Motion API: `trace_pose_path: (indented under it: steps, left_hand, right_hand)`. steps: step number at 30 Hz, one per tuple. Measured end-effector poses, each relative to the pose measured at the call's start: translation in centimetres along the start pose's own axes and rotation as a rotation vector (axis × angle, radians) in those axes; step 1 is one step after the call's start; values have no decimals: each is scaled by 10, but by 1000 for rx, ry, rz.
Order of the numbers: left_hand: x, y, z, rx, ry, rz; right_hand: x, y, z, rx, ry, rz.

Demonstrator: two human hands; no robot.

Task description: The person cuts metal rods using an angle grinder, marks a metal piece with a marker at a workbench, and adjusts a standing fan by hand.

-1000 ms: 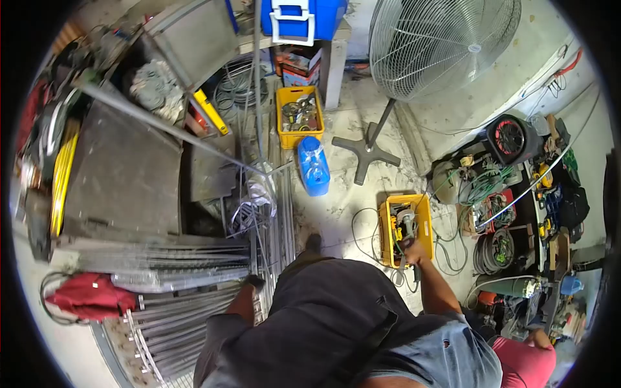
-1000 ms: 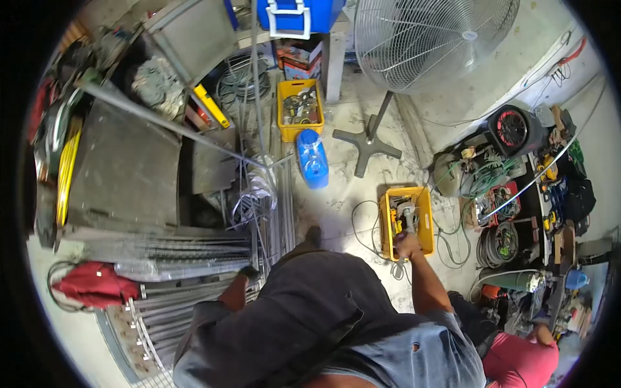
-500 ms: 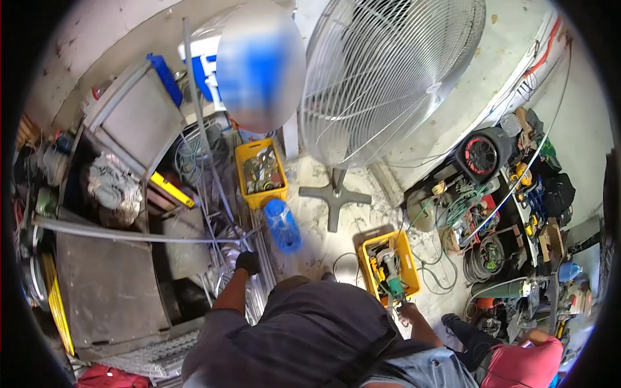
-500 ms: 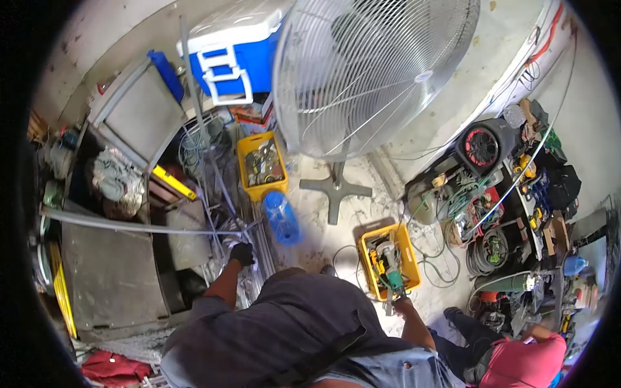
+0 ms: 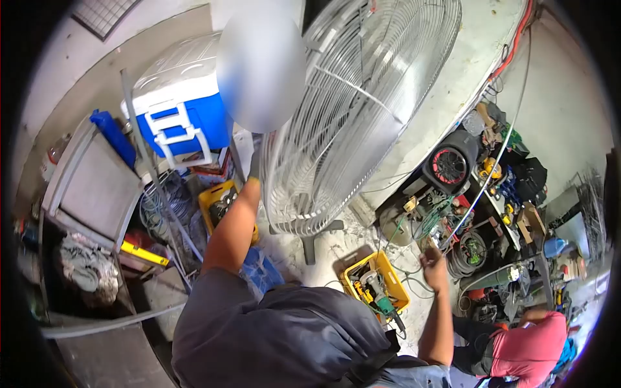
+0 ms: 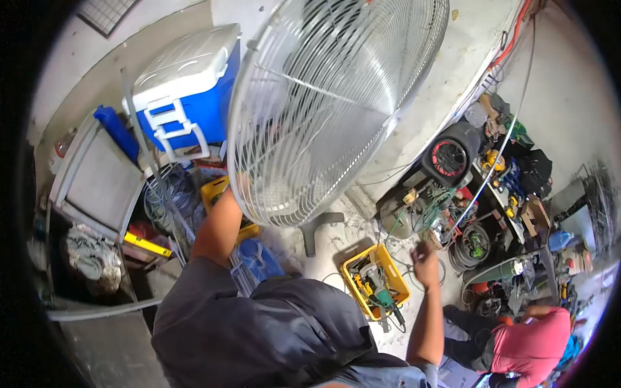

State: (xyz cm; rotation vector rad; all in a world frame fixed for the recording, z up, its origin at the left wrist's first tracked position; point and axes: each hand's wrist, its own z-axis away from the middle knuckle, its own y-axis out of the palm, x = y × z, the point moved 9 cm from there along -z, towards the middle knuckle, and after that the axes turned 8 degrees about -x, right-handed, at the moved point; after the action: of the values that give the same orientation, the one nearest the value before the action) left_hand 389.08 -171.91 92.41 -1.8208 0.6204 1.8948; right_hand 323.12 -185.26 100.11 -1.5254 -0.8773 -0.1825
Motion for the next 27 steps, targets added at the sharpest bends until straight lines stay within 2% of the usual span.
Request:
trace_pose_path:
  steps: [1, 2, 3, 5, 6, 7, 9, 11, 13, 15, 19, 21, 22, 24, 25, 27]
  left_hand:
    - [-22, 20, -30, 54, -18, 71]
    - [-38, 41, -57, 106, -44, 147]
    - [-49, 60, -80, 155, -74, 216]
    - [-55, 98, -115, 236, -148, 348]
    - [-55, 115, -128, 268, -182, 405]
    - [-52, 127, -135, 283, -202, 455]
    - [-53, 143, -140, 289, -200, 549]
    - [-72, 143, -130, 220, -116, 621]
    - [-96, 129, -110, 115, 97, 602]
    - [-99, 125, -107, 75, 222, 581]
    - [-57, 159, -152, 290, 21, 667]
    - [-31, 179, -177, 342, 84, 450]
    - [-18, 190, -195, 304, 235, 204]
    - [-18, 191, -201, 222, 341, 64]
    - [-28, 183, -192, 182, 296, 170]
    - [-58, 164, -169, 103, 365, 346]
  right_hand:
    - [32, -19, -19, -55, -14, -205]
    - [83, -48, -31, -66, -78, -124]
    - [147, -76, -36, -141, -113, -210]
    - [247, -122, -39, -313, -341, -280]
    - [261, -140, -46, -376, -350, -155]
    - [307, -157, -38, -462, -415, -223]
    - [378, -179, -32, -553, -727, -141]
    - [423, -187, -23, -621, -852, -126]
    - [462, -183, -17, -655, -916, -18]
    - [491, -174, -14, -648, -983, 22]
    - [539, -165, -17, -737, -996, 85]
    - [558, -162, -18, -740, -1039, 107]
    - [564, -160, -20, -752, -1047, 128]
    - [574, -157, -22, -763, -1059, 181]
    - [579, -155, -22, -760, -1064, 211]
    - [588, -152, -24, -752, -1078, 252]
